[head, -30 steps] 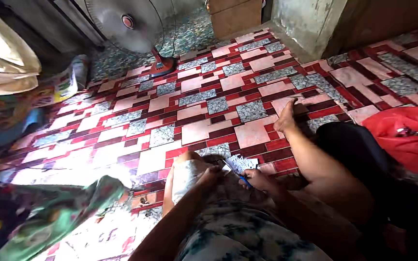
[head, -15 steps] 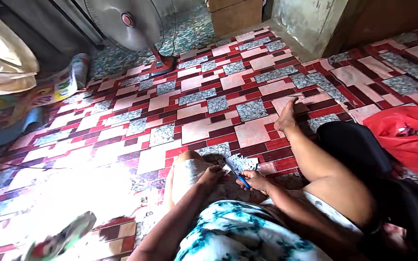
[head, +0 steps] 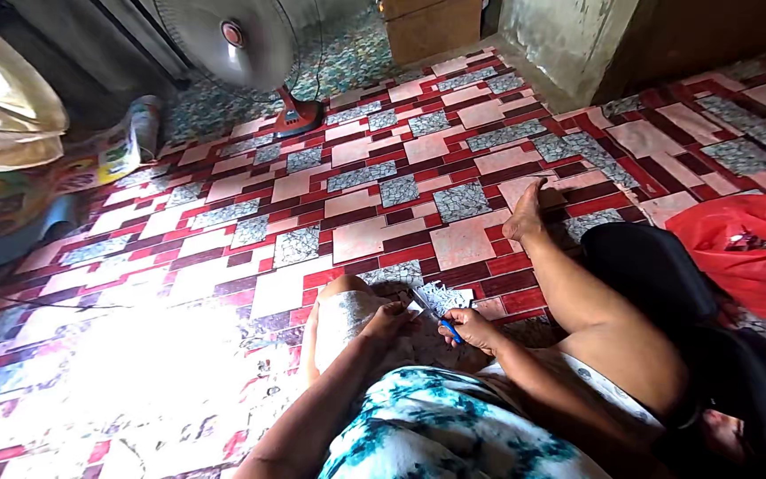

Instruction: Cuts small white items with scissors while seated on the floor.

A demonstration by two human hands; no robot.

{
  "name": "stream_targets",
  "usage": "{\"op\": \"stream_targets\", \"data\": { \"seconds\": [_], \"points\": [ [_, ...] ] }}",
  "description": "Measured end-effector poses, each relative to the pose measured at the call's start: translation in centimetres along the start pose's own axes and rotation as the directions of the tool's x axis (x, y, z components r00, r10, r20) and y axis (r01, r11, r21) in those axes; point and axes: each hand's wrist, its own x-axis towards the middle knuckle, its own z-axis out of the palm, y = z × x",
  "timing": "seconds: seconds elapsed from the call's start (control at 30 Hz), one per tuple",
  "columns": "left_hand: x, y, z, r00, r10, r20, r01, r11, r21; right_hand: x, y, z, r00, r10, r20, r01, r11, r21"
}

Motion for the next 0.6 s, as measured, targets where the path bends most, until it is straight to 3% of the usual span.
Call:
{"op": "stream_targets", "data": {
  "seconds": [0.13,0.6],
  "points": [
    [-0.19,0.24,0.17,1.0,-0.006,-0.021,0.006,1.0,0.007,-0.08,0.11,-0.14,0.995,0.081,0.054,-0.077,0.995,-0.067],
    [-0.03,0.08,0.12,1.0,-0.026,-0.001,0.026,0.999,0.024,0.25,0.24,0.41,0.998,0.03,0.053,-0.027,0.999,-0.04]
  ]
}}
